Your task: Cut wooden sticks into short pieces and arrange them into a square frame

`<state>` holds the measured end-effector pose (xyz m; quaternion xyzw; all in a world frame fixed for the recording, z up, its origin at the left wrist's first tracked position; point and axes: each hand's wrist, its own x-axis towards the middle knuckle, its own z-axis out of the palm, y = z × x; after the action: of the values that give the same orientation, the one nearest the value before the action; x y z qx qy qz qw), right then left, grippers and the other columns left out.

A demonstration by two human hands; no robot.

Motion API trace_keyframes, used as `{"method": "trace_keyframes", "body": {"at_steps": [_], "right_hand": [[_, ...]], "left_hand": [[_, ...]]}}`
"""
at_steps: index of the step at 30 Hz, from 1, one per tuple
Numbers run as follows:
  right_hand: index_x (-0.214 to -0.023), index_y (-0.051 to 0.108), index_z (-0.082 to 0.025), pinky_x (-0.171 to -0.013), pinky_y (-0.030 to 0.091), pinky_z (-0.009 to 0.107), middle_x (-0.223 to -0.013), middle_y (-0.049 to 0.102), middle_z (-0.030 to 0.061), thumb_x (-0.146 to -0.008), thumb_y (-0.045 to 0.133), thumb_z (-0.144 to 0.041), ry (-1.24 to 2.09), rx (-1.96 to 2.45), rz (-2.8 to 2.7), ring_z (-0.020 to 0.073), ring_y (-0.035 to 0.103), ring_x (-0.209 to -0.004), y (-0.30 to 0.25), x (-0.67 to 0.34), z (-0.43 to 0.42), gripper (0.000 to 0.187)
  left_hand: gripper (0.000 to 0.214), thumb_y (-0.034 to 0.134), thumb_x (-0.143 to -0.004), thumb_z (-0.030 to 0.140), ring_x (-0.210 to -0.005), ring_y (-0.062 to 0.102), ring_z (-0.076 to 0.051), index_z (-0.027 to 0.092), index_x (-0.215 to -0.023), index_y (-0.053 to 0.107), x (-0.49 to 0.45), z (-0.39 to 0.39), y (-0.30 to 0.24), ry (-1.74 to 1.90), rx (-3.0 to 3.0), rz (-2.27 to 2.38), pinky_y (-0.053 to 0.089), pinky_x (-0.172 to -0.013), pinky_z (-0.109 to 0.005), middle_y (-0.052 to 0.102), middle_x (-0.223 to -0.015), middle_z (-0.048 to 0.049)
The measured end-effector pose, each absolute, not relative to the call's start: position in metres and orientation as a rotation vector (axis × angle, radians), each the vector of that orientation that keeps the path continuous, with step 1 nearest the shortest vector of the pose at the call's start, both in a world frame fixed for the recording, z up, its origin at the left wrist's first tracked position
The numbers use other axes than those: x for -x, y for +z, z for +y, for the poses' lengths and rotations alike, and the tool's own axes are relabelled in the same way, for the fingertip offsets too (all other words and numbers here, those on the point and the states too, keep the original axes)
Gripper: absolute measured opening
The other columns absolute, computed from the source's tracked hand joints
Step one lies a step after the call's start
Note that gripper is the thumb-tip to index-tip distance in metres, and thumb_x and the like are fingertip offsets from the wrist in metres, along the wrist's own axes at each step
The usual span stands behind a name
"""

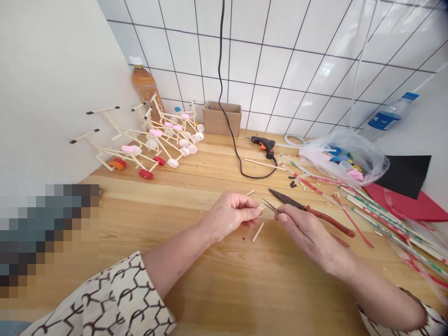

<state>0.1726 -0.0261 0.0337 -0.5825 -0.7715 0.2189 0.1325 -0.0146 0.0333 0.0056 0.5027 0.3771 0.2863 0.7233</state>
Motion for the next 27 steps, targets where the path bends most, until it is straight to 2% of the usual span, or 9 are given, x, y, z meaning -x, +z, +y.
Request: {"method": "trace_keyframes", "body": {"at_steps": [12, 27], "right_hand": [[-0.071, 0.038, -0.021, -0.057, 0.037, 0.026, -0.066, 0.045, -0.0017, -0.095, 0.024, -0.036, 0.722, 1.642, -2.206, 0.0138, 0.046, -0.060, 0.0357, -0.1672, -0.0302, 0.031], [-0.074, 0.044, -0.020, -0.056, 0.036, 0.025, -0.065, 0.046, -0.0017, -0.095, 0.027, -0.035, 0.743, 1.532, -2.149, 0.0129, 0.044, -0.059, 0.0298, -0.1648, -0.0308, 0.031]], "left_hand": [[0.006, 0.066, -0.068, 0.012, -0.049, 0.054, -0.007, 0.012, -0.062, 0.065, 0.0121, 0.0293, 0.0098, 0.610, -1.088, 0.791, 0.045, -0.055, -0.022, 0.061, -0.055, 0.0011], [0.008, 0.069, -0.067, 0.019, -0.053, 0.054, -0.008, 0.013, -0.063, 0.065, 0.0132, 0.0291, 0.0070, 0.591, -1.114, 0.754, 0.047, -0.063, -0.027, 0.061, -0.057, 0.0014]]}}
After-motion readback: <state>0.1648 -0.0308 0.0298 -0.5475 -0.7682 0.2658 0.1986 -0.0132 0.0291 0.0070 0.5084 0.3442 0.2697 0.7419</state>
